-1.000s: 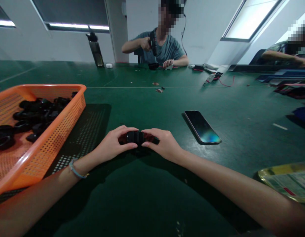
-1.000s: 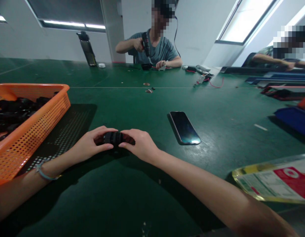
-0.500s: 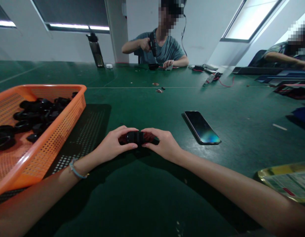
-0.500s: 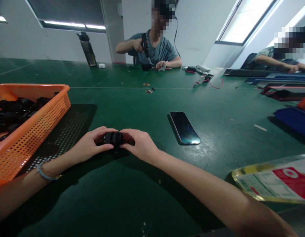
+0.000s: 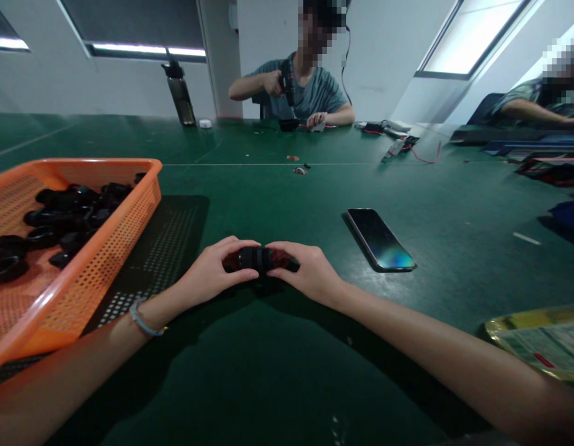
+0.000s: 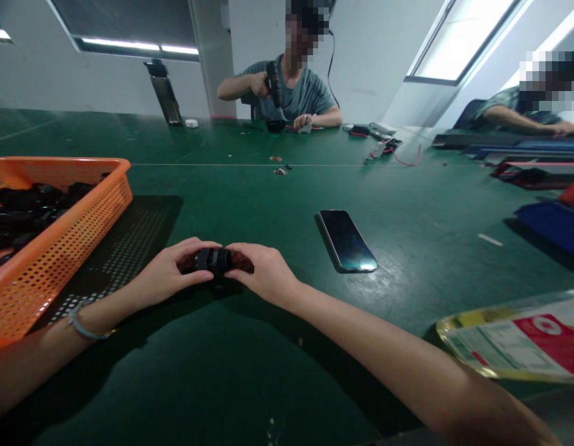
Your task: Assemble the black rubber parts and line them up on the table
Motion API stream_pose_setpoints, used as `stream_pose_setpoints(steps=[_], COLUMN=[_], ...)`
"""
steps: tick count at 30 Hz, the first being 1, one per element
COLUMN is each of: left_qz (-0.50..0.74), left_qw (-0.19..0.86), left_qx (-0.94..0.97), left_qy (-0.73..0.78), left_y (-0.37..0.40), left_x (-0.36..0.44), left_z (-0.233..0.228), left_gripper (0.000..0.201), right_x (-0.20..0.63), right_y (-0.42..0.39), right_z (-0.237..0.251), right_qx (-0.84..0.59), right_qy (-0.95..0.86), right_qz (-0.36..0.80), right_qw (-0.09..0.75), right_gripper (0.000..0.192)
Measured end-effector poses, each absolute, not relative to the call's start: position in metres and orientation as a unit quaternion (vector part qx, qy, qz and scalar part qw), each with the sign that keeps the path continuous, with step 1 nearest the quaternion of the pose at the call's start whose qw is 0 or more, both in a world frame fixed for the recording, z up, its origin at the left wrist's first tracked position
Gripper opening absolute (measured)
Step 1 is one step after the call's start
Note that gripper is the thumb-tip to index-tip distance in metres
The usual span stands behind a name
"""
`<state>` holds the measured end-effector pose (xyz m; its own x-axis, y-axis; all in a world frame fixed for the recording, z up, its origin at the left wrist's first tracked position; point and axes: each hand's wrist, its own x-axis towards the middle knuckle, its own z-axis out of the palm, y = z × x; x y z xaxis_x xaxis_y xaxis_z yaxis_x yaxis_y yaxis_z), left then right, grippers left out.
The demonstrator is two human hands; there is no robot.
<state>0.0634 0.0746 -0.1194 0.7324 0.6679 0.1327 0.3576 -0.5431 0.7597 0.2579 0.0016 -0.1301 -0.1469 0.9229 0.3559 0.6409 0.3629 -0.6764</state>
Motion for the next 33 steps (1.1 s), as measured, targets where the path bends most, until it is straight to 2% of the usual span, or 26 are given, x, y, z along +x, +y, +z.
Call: stream_pose_setpoints(steps=[33], left_qz=[0.207], left_qw=[0.367], left_qx=[0.855], left_qy=[0.303], left_y=[0.0738], left_x=[0.0634], left_z=[-0.1188], left_gripper=[0.043], right_x=[0.2575], right_y=[0.0008], right_z=[-0.1264], right_qx=[-0.541], right_qy=[-0.746], right_qz=[0.176], right_qw=[0.347], right_gripper=[0.028])
